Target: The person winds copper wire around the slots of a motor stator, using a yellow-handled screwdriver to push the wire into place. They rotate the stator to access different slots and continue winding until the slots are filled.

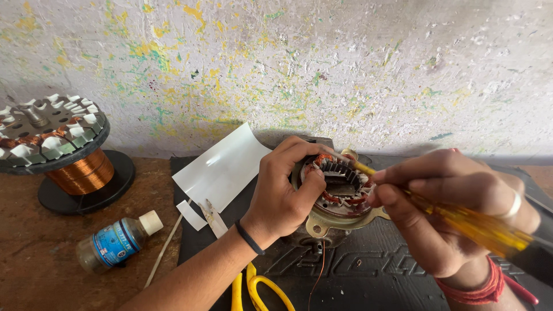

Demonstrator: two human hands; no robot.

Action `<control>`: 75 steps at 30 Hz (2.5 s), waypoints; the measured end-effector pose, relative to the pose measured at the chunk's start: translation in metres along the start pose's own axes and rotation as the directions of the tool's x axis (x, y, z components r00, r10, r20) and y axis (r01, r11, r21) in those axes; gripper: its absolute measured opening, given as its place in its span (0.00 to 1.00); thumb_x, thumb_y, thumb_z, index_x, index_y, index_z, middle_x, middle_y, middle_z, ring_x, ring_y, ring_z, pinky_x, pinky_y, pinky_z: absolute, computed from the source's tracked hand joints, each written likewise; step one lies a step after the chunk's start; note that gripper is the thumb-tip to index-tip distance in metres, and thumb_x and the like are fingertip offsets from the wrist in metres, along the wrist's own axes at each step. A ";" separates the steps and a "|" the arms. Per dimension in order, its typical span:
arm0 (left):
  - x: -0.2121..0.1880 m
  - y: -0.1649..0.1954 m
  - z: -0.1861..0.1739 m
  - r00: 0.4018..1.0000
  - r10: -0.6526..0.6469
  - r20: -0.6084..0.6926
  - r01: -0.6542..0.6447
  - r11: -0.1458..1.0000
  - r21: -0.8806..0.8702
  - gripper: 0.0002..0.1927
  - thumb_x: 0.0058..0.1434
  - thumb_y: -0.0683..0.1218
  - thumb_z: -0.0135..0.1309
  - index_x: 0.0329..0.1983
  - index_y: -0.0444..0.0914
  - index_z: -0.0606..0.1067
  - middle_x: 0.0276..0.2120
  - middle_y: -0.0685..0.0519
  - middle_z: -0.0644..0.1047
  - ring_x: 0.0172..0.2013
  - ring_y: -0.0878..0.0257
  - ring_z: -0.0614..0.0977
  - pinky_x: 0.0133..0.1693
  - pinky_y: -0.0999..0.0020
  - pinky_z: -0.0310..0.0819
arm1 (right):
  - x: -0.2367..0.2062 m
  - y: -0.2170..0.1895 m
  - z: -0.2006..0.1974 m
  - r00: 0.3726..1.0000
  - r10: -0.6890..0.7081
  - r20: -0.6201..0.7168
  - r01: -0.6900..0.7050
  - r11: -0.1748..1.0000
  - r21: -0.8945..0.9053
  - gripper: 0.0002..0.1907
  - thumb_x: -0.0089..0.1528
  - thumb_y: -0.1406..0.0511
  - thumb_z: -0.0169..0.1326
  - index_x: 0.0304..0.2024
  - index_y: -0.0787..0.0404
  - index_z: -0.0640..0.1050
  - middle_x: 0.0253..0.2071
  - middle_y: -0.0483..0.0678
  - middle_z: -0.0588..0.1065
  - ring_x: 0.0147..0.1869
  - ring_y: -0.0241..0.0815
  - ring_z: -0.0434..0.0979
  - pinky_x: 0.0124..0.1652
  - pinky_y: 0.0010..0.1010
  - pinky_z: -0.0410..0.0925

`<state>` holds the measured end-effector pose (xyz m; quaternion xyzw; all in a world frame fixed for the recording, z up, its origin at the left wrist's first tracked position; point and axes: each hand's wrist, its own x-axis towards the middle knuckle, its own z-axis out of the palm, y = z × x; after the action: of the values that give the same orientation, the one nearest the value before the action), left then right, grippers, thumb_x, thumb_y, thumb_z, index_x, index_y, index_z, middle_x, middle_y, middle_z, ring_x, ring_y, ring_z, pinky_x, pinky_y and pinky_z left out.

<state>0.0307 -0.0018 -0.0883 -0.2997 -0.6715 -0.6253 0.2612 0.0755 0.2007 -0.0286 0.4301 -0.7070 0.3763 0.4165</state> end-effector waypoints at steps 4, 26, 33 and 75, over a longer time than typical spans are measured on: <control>0.001 0.000 0.000 1.000 0.007 0.015 -0.007 1.000 -0.002 0.15 0.58 0.42 0.50 0.44 0.32 0.80 0.38 0.50 0.77 0.37 0.64 0.79 0.42 0.71 0.75 | -0.006 -0.004 -0.001 0.985 0.163 -0.059 -0.155 0.980 0.120 0.14 0.60 0.78 0.55 0.39 0.65 0.62 0.33 0.60 0.76 0.31 0.41 0.83 0.32 0.28 0.75; 0.000 0.002 -0.001 1.000 0.011 -0.001 -0.011 1.000 0.026 0.14 0.57 0.41 0.50 0.43 0.32 0.80 0.36 0.50 0.77 0.36 0.65 0.79 0.41 0.71 0.74 | -0.001 0.013 0.002 0.999 -0.022 -0.024 0.022 1.000 0.022 0.14 0.58 0.78 0.59 0.33 0.65 0.65 0.27 0.57 0.75 0.30 0.43 0.80 0.28 0.30 0.72; 0.000 0.002 -0.001 1.000 0.029 0.007 -0.029 0.999 -0.026 0.13 0.58 0.41 0.50 0.45 0.32 0.76 0.41 0.48 0.80 0.43 0.62 0.82 0.48 0.68 0.77 | 0.008 0.015 0.010 0.971 0.233 -0.049 -0.212 0.940 0.266 0.14 0.62 0.78 0.55 0.44 0.68 0.63 0.33 0.59 0.77 0.32 0.42 0.83 0.34 0.32 0.76; 0.001 0.002 0.002 0.998 0.024 -0.051 -0.024 1.000 0.013 0.07 0.57 0.40 0.50 0.37 0.31 0.71 0.40 0.45 0.82 0.40 0.62 0.84 0.44 0.68 0.79 | 0.027 0.025 0.035 0.935 0.325 -0.144 -0.251 0.890 0.381 0.12 0.71 0.75 0.54 0.52 0.66 0.65 0.36 0.55 0.76 0.30 0.41 0.81 0.31 0.30 0.75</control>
<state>0.0315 0.0003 -0.0867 -0.2897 -0.6649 -0.6253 0.2878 0.0356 0.1703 -0.0208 0.3476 -0.6367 0.5980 0.3410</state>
